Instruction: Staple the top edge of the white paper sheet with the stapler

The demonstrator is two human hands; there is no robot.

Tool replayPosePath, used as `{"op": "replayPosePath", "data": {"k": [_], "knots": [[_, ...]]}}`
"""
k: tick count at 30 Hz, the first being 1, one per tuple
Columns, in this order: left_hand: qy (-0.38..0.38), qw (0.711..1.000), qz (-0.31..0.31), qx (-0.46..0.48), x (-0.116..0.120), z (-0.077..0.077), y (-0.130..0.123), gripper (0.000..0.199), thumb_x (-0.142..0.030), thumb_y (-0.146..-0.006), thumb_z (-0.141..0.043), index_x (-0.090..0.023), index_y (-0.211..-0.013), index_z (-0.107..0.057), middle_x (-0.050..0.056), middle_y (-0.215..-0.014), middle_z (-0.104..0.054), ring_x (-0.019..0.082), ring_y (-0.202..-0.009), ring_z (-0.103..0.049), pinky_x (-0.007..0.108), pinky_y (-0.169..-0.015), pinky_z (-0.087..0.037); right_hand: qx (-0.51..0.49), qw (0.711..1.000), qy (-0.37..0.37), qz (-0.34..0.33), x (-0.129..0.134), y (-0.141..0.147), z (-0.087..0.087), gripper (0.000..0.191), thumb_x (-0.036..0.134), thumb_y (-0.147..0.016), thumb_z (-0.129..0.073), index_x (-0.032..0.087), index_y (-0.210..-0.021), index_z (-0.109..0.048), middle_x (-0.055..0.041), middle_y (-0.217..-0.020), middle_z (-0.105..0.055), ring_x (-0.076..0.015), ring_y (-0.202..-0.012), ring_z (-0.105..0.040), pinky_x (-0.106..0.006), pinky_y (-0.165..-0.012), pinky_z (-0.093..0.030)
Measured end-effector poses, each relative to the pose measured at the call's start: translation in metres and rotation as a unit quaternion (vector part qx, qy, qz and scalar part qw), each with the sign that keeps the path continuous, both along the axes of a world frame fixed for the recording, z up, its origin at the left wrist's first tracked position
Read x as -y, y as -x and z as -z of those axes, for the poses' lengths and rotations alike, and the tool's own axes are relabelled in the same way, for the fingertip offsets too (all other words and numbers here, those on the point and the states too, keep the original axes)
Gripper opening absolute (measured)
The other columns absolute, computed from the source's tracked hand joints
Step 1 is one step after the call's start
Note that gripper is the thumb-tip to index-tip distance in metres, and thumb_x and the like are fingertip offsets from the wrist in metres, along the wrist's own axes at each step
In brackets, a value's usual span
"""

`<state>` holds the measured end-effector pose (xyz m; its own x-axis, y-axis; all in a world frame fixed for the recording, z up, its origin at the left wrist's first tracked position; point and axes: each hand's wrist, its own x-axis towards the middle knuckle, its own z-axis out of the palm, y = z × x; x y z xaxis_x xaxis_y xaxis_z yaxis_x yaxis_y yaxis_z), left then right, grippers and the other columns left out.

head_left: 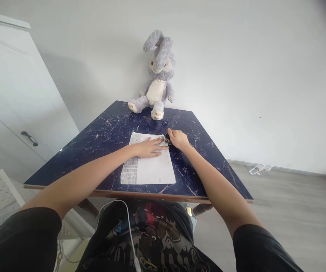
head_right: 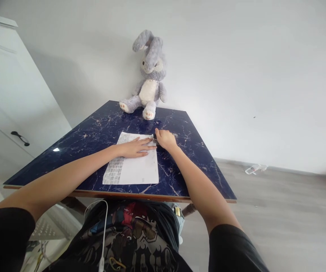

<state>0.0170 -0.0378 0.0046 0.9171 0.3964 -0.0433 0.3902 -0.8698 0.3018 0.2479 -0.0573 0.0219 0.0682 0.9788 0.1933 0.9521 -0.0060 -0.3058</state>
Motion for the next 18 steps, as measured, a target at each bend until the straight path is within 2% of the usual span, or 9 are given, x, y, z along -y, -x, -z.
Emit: {"op": "replayPosePath", "data": {"k": [3, 6, 14, 18], "knots": [[0.001, 1.0, 0.004, 0.015, -0.002, 0.002, 0.001, 0.057, -0.054, -0.108, -0.043, -0.046, -0.164, -0.036, -0.002, -0.178, -0.009, 0.034, -0.165, -0.008, 0.067, -0.129, -0.006, 0.038, 0.999, 0.019, 0.005, 0.002, 0.004, -0.002, 0.07, 0.052, -0.112, -0.018, 0.017, -0.108, -0.079, -0.0207, -0.116, -0.077, -0.0331, -0.109, -0.074, -0.038, -0.097, -0.052], [0.001, 1.0, 0.004, 0.016, -0.002, 0.004, 0.001, 0.057, -0.053, -0.109, -0.043, -0.046, -0.164, -0.036, -0.001, -0.178, -0.009, 0.034, -0.165, -0.009, 0.068, -0.129, -0.007, 0.079, 0.997, 0.021, -0.007, 0.004, 0.008, -0.004, 0.067, 0.05, -0.112, -0.022, 0.015, -0.109, -0.079, -0.021, -0.115, -0.078, -0.0325, -0.11, -0.074, -0.037, -0.098, -0.052], [0.01, 1.0, 0.007, 0.014, -0.002, 0.003, 0.001, 0.057, -0.056, -0.108, -0.043, -0.045, -0.164, -0.038, -0.001, -0.178, -0.009, 0.035, -0.165, -0.009, 0.068, -0.129, -0.006, 0.154, 0.987, -0.003, -0.042, 0.007, 0.013, -0.003, 0.061, 0.04, -0.113, -0.025, 0.011, -0.106, -0.078, -0.0215, -0.115, -0.077, -0.0319, -0.109, -0.074, -0.036, -0.094, -0.052], [0.007, 1.0, 0.006, 0.0, -0.001, 0.003, 0.001, 0.059, -0.058, -0.108, -0.037, -0.042, -0.165, -0.036, 0.0, -0.179, -0.006, 0.034, -0.165, -0.006, 0.068, -0.129, -0.004, 0.205, 0.976, -0.022, -0.064, 0.012, 0.024, 0.001, 0.056, 0.034, -0.112, -0.028, 0.009, -0.111, -0.078, -0.0251, -0.118, -0.076, -0.0344, -0.11, -0.073, -0.043, -0.097, -0.049]]}}
